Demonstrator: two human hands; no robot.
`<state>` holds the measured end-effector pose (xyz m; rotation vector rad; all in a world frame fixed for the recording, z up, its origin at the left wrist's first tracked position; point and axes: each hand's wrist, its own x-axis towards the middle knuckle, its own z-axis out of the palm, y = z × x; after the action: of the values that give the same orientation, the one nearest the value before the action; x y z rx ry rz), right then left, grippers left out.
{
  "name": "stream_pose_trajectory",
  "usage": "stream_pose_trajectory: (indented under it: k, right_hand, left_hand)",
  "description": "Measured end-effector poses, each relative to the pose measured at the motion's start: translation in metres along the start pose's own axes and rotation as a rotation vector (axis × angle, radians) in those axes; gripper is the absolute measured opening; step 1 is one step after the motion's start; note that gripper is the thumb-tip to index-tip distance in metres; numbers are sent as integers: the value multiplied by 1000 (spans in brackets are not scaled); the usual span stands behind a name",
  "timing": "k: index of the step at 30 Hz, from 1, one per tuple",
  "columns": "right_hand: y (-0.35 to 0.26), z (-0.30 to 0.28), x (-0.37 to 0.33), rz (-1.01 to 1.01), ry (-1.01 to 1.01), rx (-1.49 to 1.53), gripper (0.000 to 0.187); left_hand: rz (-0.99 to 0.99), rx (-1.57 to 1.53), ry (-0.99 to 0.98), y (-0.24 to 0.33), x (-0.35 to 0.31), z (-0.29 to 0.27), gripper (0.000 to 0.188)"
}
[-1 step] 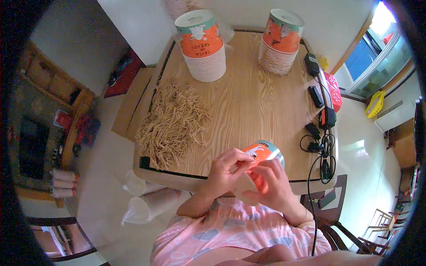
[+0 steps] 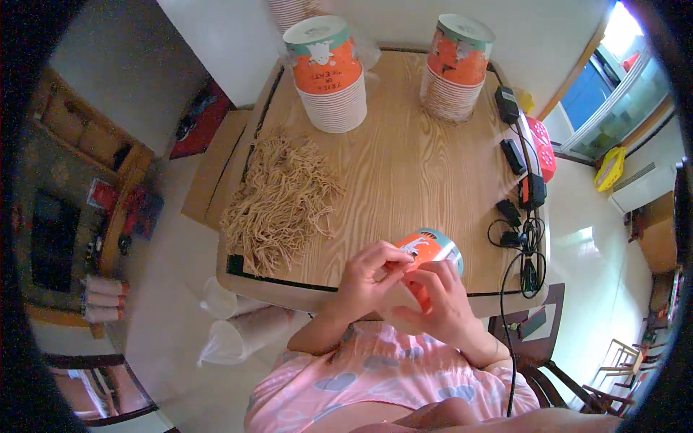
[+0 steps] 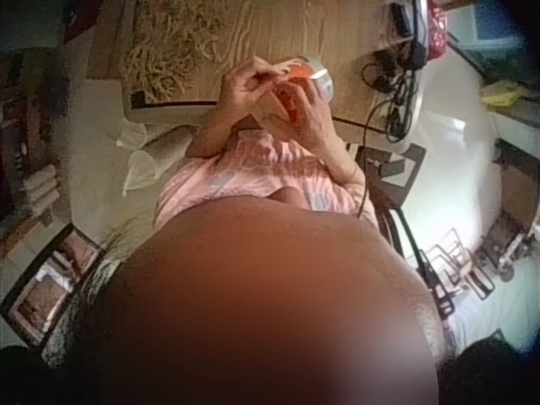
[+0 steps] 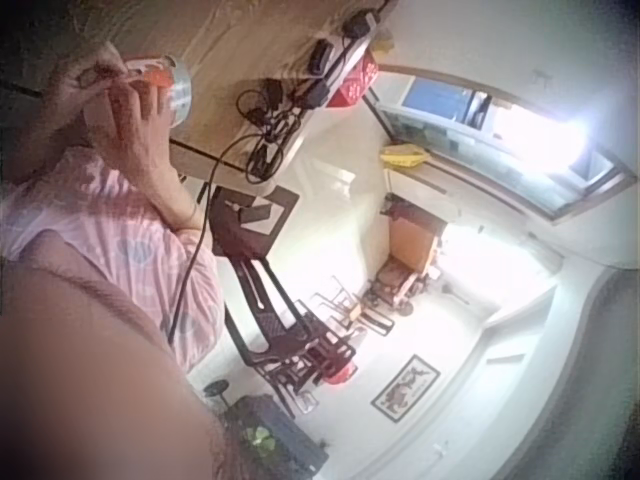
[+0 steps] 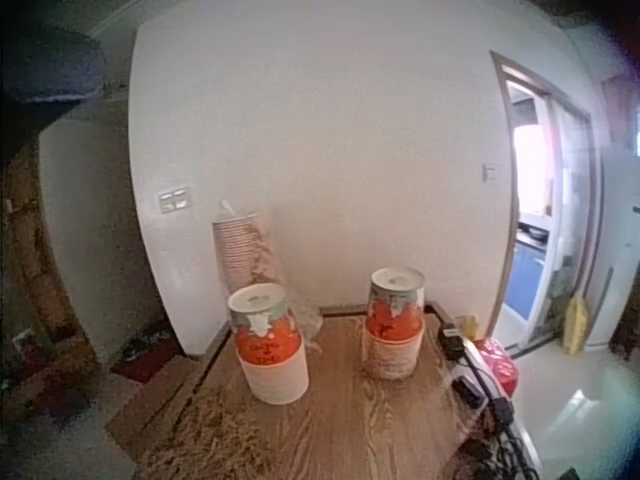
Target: Assembling and preparing paper containers by hand at a table.
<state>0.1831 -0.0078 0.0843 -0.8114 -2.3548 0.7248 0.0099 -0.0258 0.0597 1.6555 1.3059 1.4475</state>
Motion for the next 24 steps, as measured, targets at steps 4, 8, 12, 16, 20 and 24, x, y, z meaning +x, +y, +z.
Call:
stream_pose_trajectory:
  k: [4,8,12,16,20,24]
  right_hand:
    - [1,3,-3,34,44,13,44]
    - [-3,-1,-2,36,58,-8,41]
    - [-3,-1,-3,30,58,-29,39]
    - [-2,-3,-2,17,53,-20,39]
    - [-2,-5,-1,14,22,-31,39]
    - [0,-5,0,-32,29,-43,37]
  left_hand:
    - [-35,-40,11,3,0,4,14]
    - [-71,-66,3,4,0,5,13]
    - [-90,-88,2,0,0,5,11]
    - [-106,-62,-41,-6,1,4,9]
    - [-37,77,-78,0,7,-2,8]
    - [-37,93,-84,2,9,-3,10]
